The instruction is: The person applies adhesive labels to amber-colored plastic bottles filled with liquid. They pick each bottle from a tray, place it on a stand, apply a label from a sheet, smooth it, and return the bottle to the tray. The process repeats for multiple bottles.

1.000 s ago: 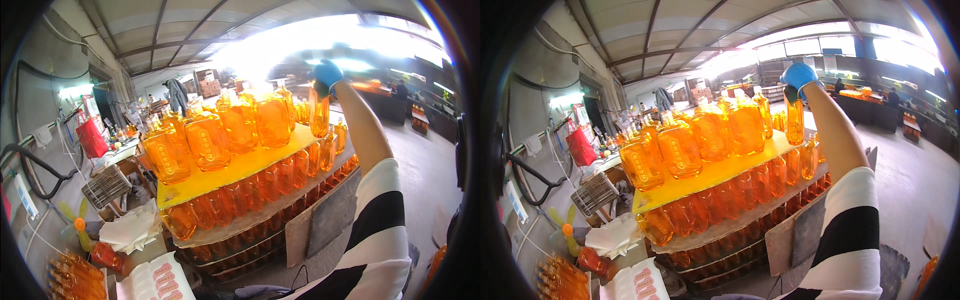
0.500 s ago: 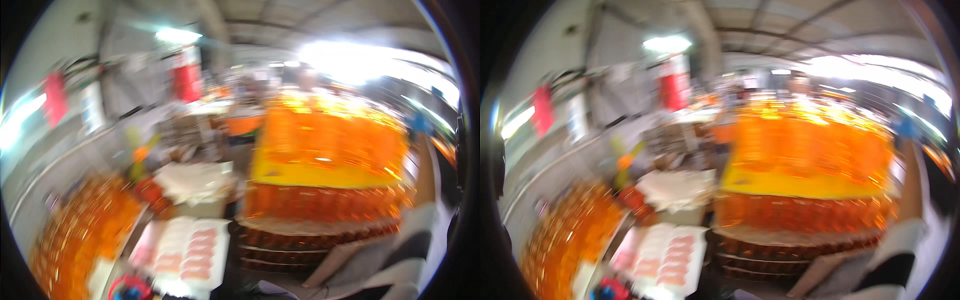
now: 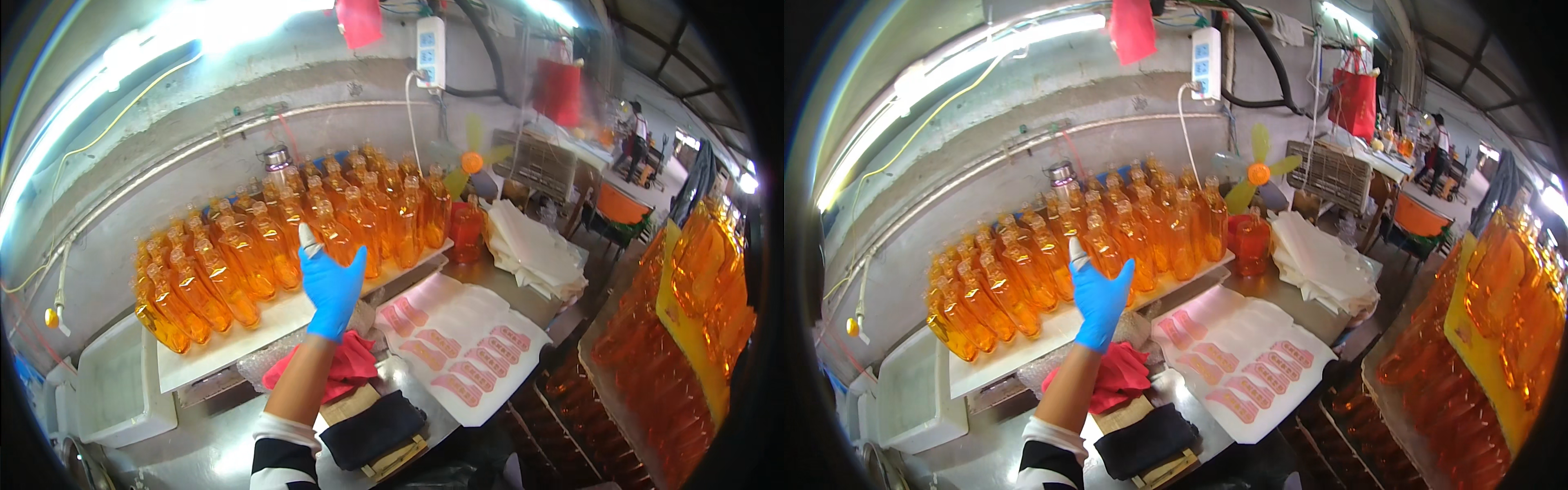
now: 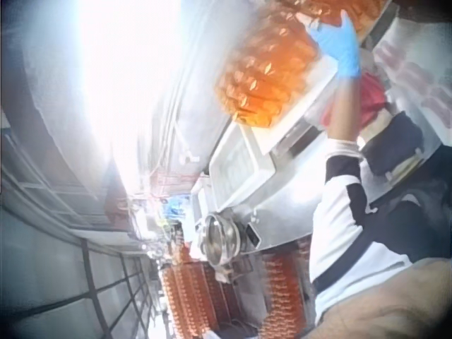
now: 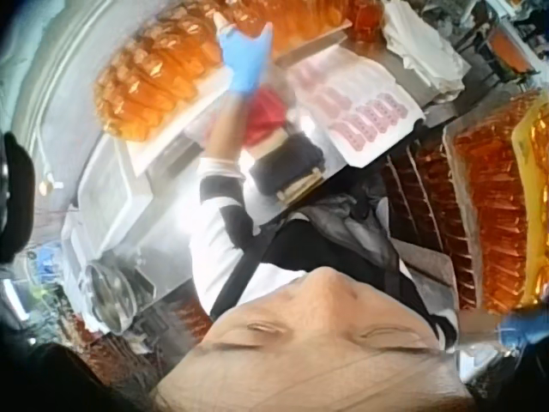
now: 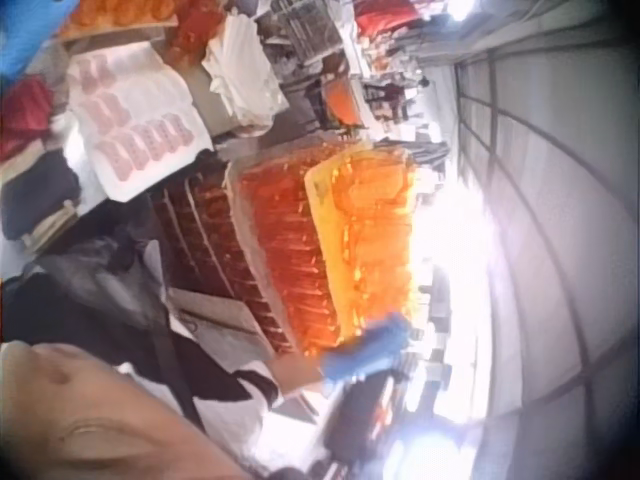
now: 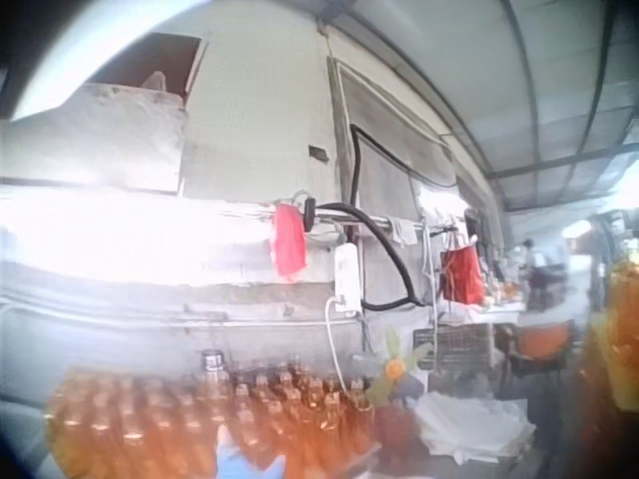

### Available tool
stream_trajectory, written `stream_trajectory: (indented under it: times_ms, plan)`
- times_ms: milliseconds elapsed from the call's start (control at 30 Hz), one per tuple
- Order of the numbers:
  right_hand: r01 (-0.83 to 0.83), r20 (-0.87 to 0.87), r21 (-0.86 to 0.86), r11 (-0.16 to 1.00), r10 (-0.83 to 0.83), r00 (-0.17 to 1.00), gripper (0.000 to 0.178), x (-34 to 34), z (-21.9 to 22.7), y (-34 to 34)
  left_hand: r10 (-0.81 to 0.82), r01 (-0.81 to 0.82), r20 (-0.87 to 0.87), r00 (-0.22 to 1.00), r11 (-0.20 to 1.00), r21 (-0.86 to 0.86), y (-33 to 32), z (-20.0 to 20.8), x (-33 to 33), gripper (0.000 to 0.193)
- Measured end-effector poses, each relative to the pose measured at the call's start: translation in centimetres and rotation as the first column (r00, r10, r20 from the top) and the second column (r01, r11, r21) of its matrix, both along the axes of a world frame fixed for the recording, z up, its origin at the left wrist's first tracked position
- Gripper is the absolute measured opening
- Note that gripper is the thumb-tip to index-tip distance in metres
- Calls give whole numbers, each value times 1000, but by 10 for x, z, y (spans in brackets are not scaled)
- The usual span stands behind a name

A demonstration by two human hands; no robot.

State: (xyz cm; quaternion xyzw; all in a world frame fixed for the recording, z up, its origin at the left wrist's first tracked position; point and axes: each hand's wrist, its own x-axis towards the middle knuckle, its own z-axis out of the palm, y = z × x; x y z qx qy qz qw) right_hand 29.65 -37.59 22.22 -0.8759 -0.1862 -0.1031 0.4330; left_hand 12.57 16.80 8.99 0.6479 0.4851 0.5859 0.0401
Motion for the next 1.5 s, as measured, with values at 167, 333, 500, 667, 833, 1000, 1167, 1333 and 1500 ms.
stream_trajectory:
  times_ms: [167, 333, 500, 667, 833, 1000, 1167, 1333, 1500]
  plan:
    - [-23, -639, 762, 647, 758, 133, 35, 7, -89, 178, 188, -193, -47, 981, 974, -121, 22, -32, -24, 98]
    - [381, -518, 687, 619, 784, -342, 37, 47, -246, 225, 50, -47, 275, 960, 999, -17, 42, -59, -5, 74]
    - [116, -341, 899, 422, 841, -421, 43, 68, -291, 307, -127, 121, 532, 837, 992, 47, 20, -67, -50, 50]
    - [-921, 30, -372, 112, 994, 109, 28, 60, -270, 390, -134, 252, 728, 672, 966, -54, -104, -36, -96, 35]
    - [-693, 16, -715, 92, 993, 116, 38, 86, -278, 419, 93, 440, 713, 695, 729, -524, -182, -89, -121, 44]
    - [-703, 89, -509, 497, 843, 531, 27, 160, -310, 430, 163, 464, 669, 725, 601, -650, -199, -115, -130, 40]
    - [-580, 53, -480, 658, 682, 729, 66, 172, -292, 463, 141, 442, 633, 761, 601, -666, -199, -121, -130, 37]
    - [-454, 8, -772, 446, 720, 694, 83, 158, -284, 477, 136, 416, 631, 764, 644, -642, -201, -124, -131, 37]
    - [-642, -190, -633, 432, 717, 670, 57, 203, -287, 493, 144, 496, 696, 703, 602, -626, -200, -114, -130, 52]
